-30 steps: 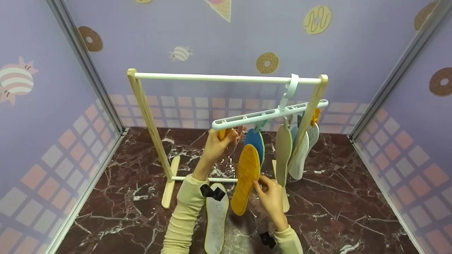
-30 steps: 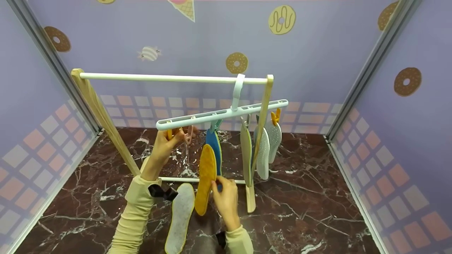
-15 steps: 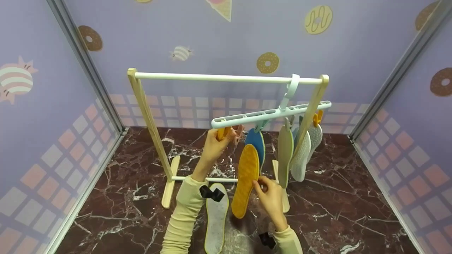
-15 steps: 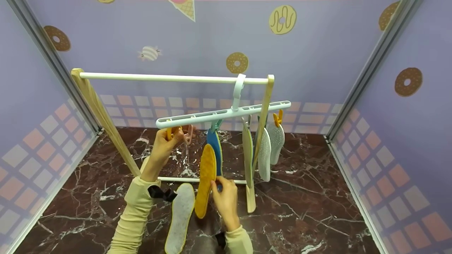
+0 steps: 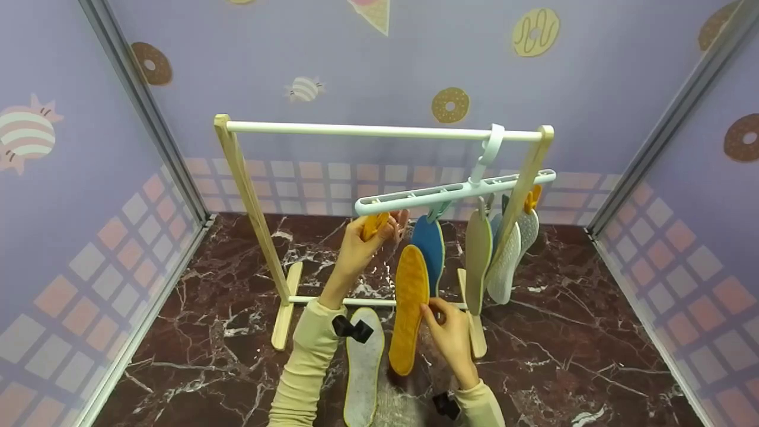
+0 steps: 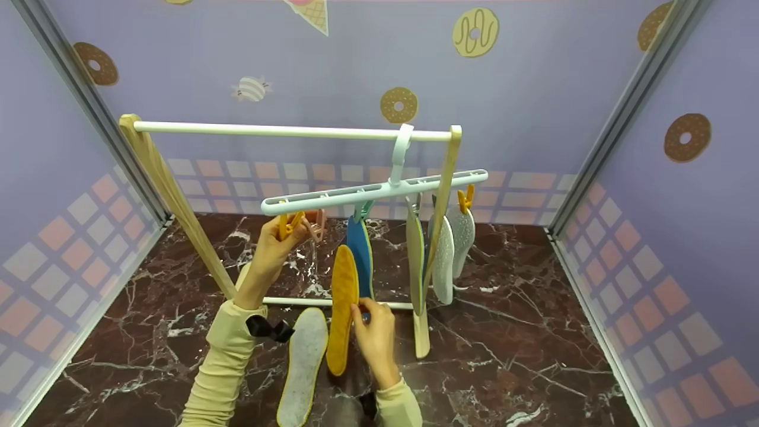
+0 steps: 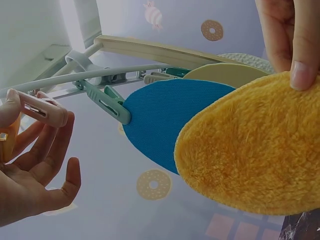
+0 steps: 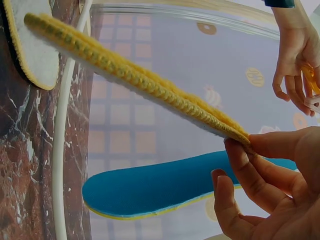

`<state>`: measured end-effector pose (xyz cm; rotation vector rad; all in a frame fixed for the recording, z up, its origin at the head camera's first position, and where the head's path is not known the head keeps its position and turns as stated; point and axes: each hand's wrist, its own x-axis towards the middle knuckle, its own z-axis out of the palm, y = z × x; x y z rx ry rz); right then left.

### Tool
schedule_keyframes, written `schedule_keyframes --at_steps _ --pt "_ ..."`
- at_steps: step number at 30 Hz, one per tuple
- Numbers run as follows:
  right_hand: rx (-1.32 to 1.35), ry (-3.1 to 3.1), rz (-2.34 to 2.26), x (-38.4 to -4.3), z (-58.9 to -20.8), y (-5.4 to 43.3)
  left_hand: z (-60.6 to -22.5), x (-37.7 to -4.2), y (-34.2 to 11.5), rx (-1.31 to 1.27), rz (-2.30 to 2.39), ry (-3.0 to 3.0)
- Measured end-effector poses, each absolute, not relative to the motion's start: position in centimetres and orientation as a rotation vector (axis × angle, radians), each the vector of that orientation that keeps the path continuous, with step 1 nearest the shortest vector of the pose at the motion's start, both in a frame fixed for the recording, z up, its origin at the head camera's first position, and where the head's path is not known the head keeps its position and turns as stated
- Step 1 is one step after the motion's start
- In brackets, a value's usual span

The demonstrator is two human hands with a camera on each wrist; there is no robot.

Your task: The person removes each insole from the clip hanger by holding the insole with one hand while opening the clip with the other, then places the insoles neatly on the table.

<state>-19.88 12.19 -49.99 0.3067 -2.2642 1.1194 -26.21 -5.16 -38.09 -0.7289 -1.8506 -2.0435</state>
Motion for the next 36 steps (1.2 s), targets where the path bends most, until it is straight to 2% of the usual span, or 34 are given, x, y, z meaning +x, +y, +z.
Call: schedule_keyframes --at_steps 13,36 --pt "0.275 -2.353 1.353 -20.0 -50.9 11.5 -38.2 -26.1 -5.3 -0.667 -2.044 -1.897" --pt "0.292 -2.364 1.409 -20.4 -52.1 11.1 -38.4 -26.1 -5.3 -0.704 -2.073 -1.831"
